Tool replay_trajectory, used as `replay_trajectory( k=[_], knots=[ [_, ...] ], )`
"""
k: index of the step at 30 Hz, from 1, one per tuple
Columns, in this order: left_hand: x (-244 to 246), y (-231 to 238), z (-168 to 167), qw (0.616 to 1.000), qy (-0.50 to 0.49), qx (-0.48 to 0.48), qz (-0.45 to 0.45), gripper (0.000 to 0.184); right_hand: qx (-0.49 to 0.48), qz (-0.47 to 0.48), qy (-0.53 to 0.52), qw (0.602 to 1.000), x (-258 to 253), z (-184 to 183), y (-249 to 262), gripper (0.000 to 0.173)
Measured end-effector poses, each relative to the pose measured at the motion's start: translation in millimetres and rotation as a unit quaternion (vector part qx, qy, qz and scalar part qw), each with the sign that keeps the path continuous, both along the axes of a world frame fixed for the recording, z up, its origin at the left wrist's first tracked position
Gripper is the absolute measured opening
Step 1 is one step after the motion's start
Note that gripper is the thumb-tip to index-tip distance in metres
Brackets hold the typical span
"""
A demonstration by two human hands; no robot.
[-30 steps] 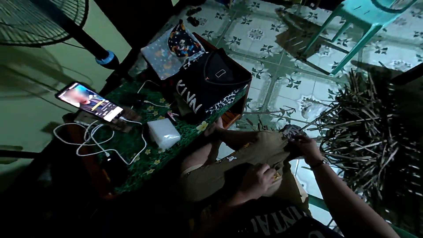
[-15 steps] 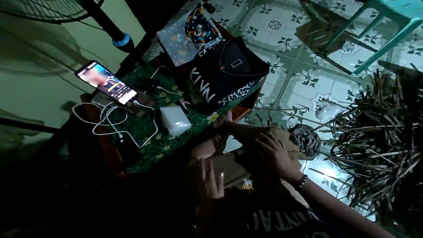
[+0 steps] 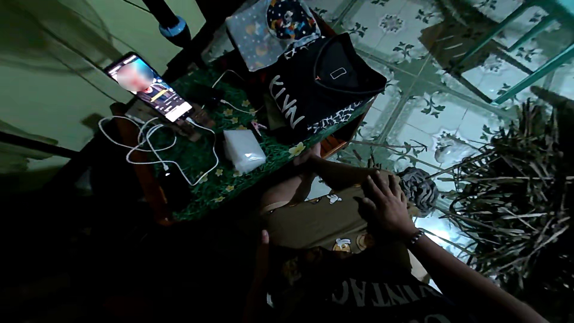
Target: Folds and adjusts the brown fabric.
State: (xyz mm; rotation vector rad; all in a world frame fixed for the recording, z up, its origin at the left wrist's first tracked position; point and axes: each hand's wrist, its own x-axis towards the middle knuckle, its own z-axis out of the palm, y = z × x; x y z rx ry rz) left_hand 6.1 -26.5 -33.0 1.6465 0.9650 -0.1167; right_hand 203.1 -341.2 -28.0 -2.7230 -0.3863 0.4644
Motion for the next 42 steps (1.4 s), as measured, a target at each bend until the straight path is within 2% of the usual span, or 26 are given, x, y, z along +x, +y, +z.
replay_trajectory(
  k=[4, 7, 10, 12, 14, 17, 19, 21, 22, 25, 27, 30, 33, 37, 39, 42],
  knots=[
    [4, -4, 8, 1.0, 0.016, 0.003, 0.02, 0.063, 0.041, -0.058, -0.011, 0.997, 8, -12, -10, 0.084],
    [1, -1, 3, 1.0, 0.011, 0.005, 0.01, 0.064, 0.15, -0.14, 0.087, 0.975, 24, -20, -31, 0.087],
    [3, -3, 2, 0.999, 0.025, 0.024, 0.016, 0.066, 0.271, -0.245, 0.231, 0.902, 29, -17, -43, 0.075],
    [13, -15, 26, 0.997, 0.063, 0.042, 0.031, 0.063, 0.281, -0.311, 0.296, 0.858, 30, -17, -49, 0.075],
    [22, -23, 50, 0.994, 0.091, 0.052, 0.03, 0.059, 0.28, -0.339, 0.332, 0.835, 31, -30, -60, 0.079],
    [10, 1, 12, 0.994, 0.083, 0.063, 0.028, 0.068, 0.3, -0.375, 0.347, 0.806, 35, -55, -77, 0.077],
    [11, 4, 10, 0.994, 0.08, 0.062, 0.032, 0.07, 0.341, -0.423, 0.358, 0.759, 40, -65, -84, 0.078],
    [14, 5, 12, 0.991, 0.041, 0.123, 0.009, 0.065, 0.379, -0.447, 0.381, 0.716, 47, -71, -88, 0.079],
    [15, 11, 9, 0.986, -0.001, 0.164, -0.024, 0.063, 0.388, -0.441, 0.396, 0.706, 52, -74, -92, 0.077],
    [25, 17, 6, 0.961, -0.114, 0.245, -0.062, 0.063, 0.419, -0.412, 0.407, 0.7, 70, -85, -103, 0.059],
    [31, 14, 12, 0.952, -0.14, 0.258, -0.091, 0.064, 0.464, -0.4, 0.396, 0.684, 77, -86, -104, 0.044],
    [37, 4, 13, 0.955, -0.117, 0.245, -0.117, 0.064, 0.513, -0.381, 0.401, 0.656, 80, -81, -114, 0.044],
    [41, -4, 8, 0.962, -0.101, 0.233, -0.097, 0.063, 0.503, -0.353, 0.42, 0.668, 79, -76, -117, 0.049],
    [43, 0, -2, 0.964, -0.113, 0.227, -0.078, 0.063, 0.504, -0.311, 0.433, 0.679, 78, -72, -109, 0.046],
    [41, 3, -7, 0.963, -0.112, 0.233, -0.073, 0.065, 0.502, -0.32, 0.414, 0.689, 76, -66, -102, 0.042],
    [41, 2, -6, 0.966, -0.102, 0.228, -0.07, 0.065, 0.503, -0.353, 0.403, 0.678, 76, -68, -99, 0.042]
  ],
)
